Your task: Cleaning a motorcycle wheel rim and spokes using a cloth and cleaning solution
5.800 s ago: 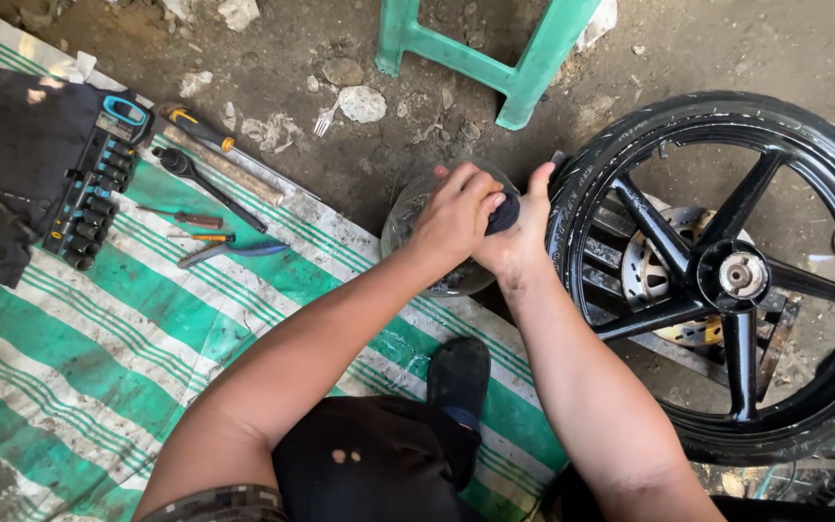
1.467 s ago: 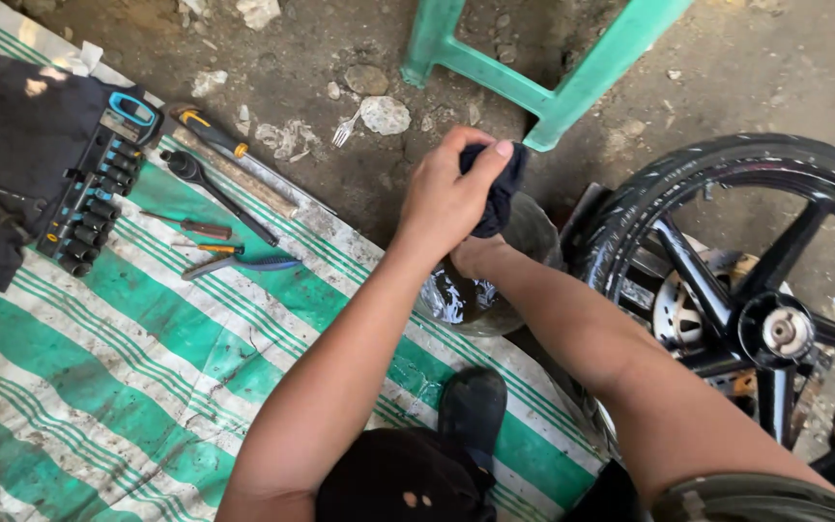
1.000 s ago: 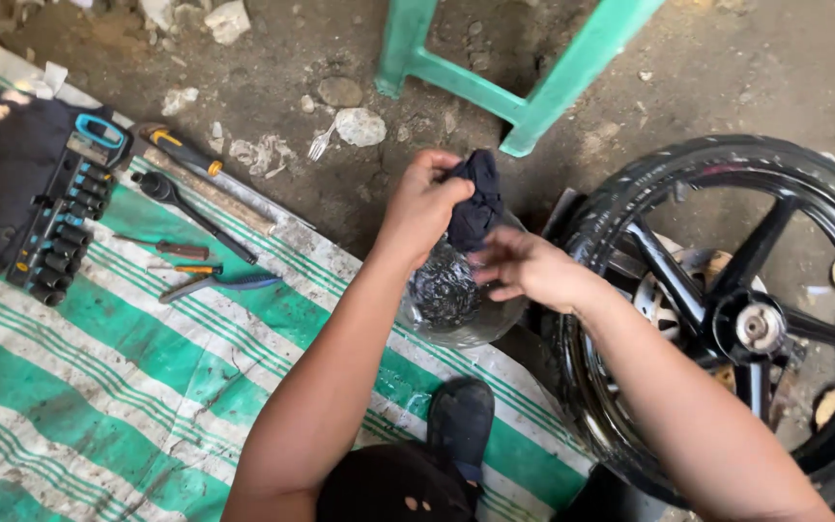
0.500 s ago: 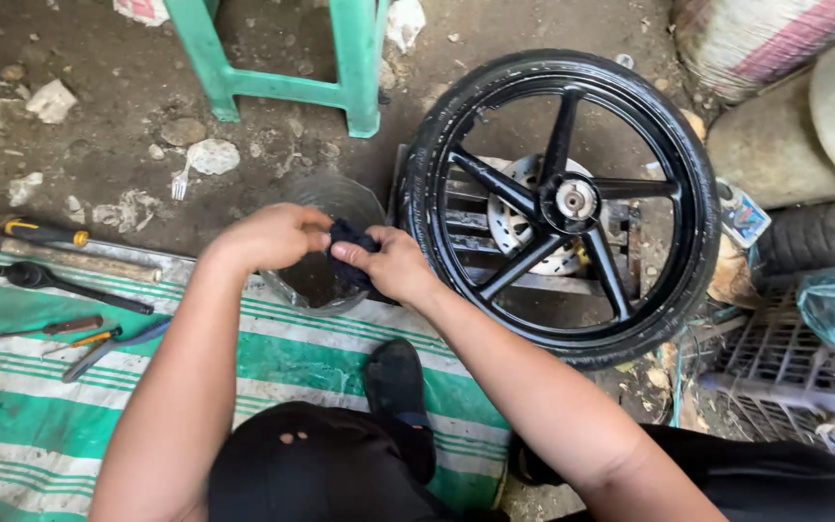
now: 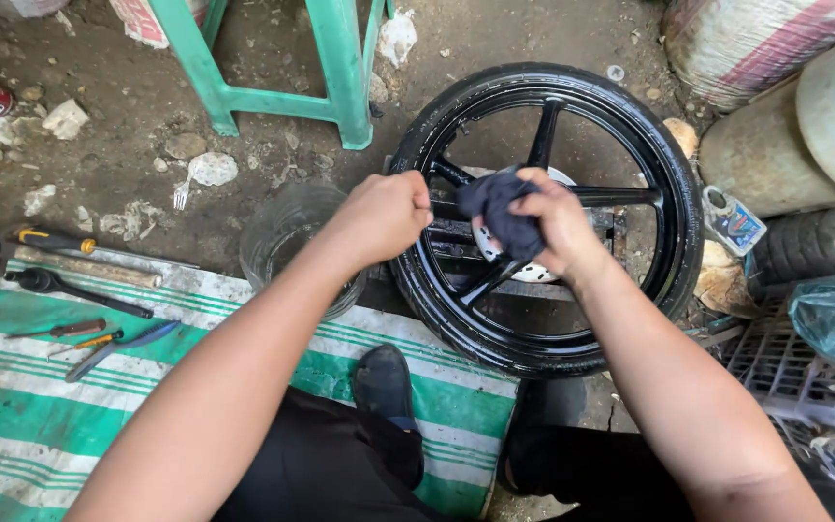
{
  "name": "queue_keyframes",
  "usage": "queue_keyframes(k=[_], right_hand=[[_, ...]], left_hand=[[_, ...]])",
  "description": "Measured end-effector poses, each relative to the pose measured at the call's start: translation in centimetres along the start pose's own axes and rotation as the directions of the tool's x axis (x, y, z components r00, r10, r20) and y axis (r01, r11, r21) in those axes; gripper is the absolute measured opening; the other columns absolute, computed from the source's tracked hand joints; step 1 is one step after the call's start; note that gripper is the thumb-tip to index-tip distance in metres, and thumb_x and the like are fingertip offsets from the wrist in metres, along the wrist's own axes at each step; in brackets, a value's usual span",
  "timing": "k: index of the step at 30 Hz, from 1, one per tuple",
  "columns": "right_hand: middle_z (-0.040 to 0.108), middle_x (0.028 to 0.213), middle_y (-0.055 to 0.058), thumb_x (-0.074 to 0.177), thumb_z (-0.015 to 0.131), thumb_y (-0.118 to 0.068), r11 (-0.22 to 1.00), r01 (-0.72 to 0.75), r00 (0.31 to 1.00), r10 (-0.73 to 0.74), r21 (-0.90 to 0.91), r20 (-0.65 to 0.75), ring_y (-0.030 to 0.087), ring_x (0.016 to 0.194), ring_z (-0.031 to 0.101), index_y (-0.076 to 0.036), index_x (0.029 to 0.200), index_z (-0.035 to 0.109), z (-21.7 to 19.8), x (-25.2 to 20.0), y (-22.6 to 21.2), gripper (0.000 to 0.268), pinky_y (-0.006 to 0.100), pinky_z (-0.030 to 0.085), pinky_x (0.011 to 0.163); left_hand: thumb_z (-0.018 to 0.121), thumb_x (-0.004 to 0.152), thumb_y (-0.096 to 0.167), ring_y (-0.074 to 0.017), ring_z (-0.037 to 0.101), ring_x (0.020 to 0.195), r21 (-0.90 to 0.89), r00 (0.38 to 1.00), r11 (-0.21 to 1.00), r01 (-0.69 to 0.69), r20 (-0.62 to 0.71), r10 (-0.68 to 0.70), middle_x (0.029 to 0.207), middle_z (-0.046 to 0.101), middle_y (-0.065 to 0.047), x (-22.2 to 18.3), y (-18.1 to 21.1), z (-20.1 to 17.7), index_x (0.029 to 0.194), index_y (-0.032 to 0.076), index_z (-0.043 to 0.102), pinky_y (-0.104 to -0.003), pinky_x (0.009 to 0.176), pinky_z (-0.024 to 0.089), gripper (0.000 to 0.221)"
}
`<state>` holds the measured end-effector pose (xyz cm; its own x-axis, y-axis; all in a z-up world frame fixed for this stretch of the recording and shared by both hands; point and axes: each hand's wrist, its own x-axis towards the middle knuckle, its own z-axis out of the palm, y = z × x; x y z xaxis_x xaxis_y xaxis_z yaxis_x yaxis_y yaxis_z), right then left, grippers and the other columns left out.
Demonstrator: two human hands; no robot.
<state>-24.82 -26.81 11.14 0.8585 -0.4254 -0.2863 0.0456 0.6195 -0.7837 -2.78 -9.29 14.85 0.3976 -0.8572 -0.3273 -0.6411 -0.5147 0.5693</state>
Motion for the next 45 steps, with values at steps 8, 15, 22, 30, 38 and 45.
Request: queue_keyframes(k=[8, 15, 22, 30, 38, 45], right_hand=[[0.075, 0.106, 0.013, 0.088, 0.062, -0.005, 0.999, 0.013, 0.872, -0.035, -0.048, -0.489, 0.03, 0.095, 0.08, -0.005, 0.124, 0.075, -6.3, 7.9, 2.8, 0.039, 0.048, 0.073, 0.089], [0.08, 0.119, 0.004, 0.095, 0.088, -0.028, 0.422, -0.132, 0.774, -0.522, -0.897, -0.359, 0.032, 0.12, 0.077, -0.035, 0.131, 0.081, -7.0, 20.2, 10.0, 0.038, 0.046, 0.064, 0.102], [0.07, 0.117, 0.014, 0.09, 0.081, -0.01, -0.082, 0.076, 0.792, -0.6, -0.994, 0.11, 0.041, 0.115, 0.075, -0.013, 0.135, 0.075, -0.7, 14.0, 14.1, 0.046, 0.051, 0.064, 0.099], [0.07, 0.114, 0.011, 0.084, 0.083, -0.023, 0.039, 0.135, 0.961, -0.25, -0.99, 0.121, 0.043, 0.109, 0.076, -0.02, 0.129, 0.075, 1.8, 2.4, 14.8, 0.046, 0.052, 0.064, 0.092], [0.062, 0.123, 0.019, 0.102, 0.078, -0.038, 0.264, -0.139, 0.824, -0.504, -0.954, -0.26, 0.052, 0.114, 0.074, -0.016, 0.132, 0.062, 3.9, 13.8, 14.3, 0.041, 0.063, 0.062, 0.098], [0.062, 0.102, 0.011, 0.108, 0.064, -0.024, -0.024, 0.181, 0.96, -0.212, -0.983, 0.182, 0.042, 0.099, 0.074, -0.013, 0.112, 0.064, -0.1, -6.5, 13.5, 0.012, 0.053, 0.064, 0.08]], left_hand=[[0.097, 0.08, 0.045, -0.0401, 0.043, 0.144, 0.4, 0.993, 0.917, -0.01, 0.114, -0.039, 0.163, 0.053, -0.012, 5.8, -7.3, 7.3, 0.16, 0.01, 0.059, -0.059, 0.115, 0.047, 0.095], [0.105, 0.072, 0.037, -0.036, 0.036, 0.149, 0.419, 0.986, 0.908, 0.009, 0.148, -0.078, 0.176, 0.043, -0.01, 5.9, -6.6, 5.9, 0.166, 0.003, 0.051, -0.05, 0.117, 0.038, 0.113], [0.105, 0.069, 0.046, -0.032, 0.039, 0.14, 0.401, 0.996, 0.915, -0.042, 0.086, 0.009, 0.17, 0.049, -0.004, 5.7, -7.6, 5.9, 0.161, 0.01, 0.06, -0.047, 0.107, 0.042, 0.109], [0.105, 0.069, 0.046, -0.0337, 0.038, 0.143, 0.346, 0.996, 0.937, -0.054, 0.082, 0.027, 0.171, 0.044, -0.002, 5.9, -8.9, 7.0, 0.162, 0.011, 0.06, -0.05, 0.109, 0.044, 0.109], [0.103, 0.072, 0.045, -0.0342, 0.039, 0.144, 0.351, 0.995, 0.936, -0.039, 0.099, 0.004, 0.174, 0.042, -0.001, 5.5, -8.1, 6.5, 0.165, 0.011, 0.056, -0.052, 0.11, 0.046, 0.11], [0.105, 0.06, 0.054, -0.0353, 0.046, 0.136, 0.473, 0.99, 0.871, -0.134, 0.018, 0.142, 0.158, 0.058, -0.003, 6.8, -9.9, 7.9, 0.149, 0.013, 0.072, -0.057, 0.102, 0.051, 0.104]])
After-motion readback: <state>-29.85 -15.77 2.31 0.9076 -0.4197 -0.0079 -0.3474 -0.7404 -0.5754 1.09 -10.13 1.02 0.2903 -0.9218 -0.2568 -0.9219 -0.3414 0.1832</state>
